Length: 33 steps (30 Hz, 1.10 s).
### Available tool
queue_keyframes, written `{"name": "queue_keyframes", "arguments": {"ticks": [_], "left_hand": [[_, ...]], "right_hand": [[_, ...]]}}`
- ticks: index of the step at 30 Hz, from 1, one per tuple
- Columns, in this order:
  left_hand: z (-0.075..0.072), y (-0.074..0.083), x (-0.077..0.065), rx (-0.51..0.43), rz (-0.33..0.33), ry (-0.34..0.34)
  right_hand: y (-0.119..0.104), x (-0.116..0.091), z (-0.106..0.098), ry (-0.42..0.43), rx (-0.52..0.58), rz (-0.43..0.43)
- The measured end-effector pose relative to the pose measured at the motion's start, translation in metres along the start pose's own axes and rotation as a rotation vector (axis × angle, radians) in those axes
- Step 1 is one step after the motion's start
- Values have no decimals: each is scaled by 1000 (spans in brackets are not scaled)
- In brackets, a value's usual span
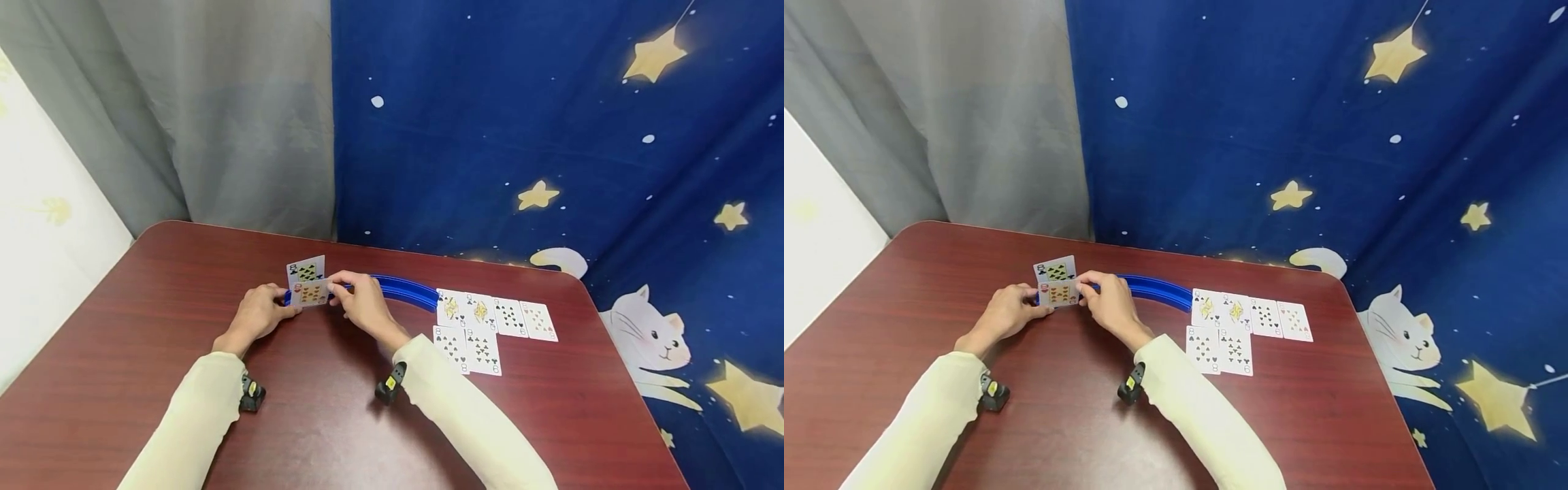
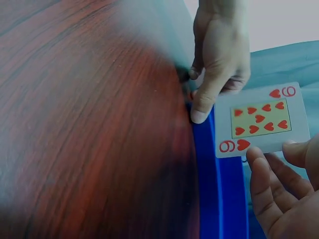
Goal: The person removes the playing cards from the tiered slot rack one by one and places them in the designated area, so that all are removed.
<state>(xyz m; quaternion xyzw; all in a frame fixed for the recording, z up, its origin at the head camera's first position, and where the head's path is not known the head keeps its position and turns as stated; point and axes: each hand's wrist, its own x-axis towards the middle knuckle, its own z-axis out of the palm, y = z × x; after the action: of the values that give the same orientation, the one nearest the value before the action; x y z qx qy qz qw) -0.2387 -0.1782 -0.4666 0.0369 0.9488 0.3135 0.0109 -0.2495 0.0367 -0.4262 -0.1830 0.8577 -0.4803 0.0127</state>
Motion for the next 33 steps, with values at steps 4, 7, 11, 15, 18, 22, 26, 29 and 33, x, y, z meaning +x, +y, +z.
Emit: {"name": "queue_keyframes", "arguments": {"ticks": [4, 7, 11, 15, 18, 22, 26, 29, 33], "left_hand": [[-1, -1, -1, 2, 2, -2], [-1, -2, -3, 1, 8, -4], [-2, -2, -4, 5, 20, 7], [-2, -1, -3, 7, 22, 7], [-2, 0, -3, 5, 15, -2], [-2, 1, -3, -2, 19, -9], [-2, 1, -3, -4, 16, -14], [-3, 1, -3, -4, 16, -16], [-2, 1, -3, -3, 24, -10]], "right_hand": [[-1, -4, -7, 13, 23, -6], [0, -8, -13, 23, 22, -13], [1, -12, -22, 33, 29, -25], [3, -16, -32, 42, 38, -19], [7, -21, -40, 52, 34, -9], [17, -28, -52, 76, 16, 7], [27, -35, -66, 93, 1, 22], [35, -41, -76, 99, -18, 43], [44, -50, -90, 110, -53, 93]]}}
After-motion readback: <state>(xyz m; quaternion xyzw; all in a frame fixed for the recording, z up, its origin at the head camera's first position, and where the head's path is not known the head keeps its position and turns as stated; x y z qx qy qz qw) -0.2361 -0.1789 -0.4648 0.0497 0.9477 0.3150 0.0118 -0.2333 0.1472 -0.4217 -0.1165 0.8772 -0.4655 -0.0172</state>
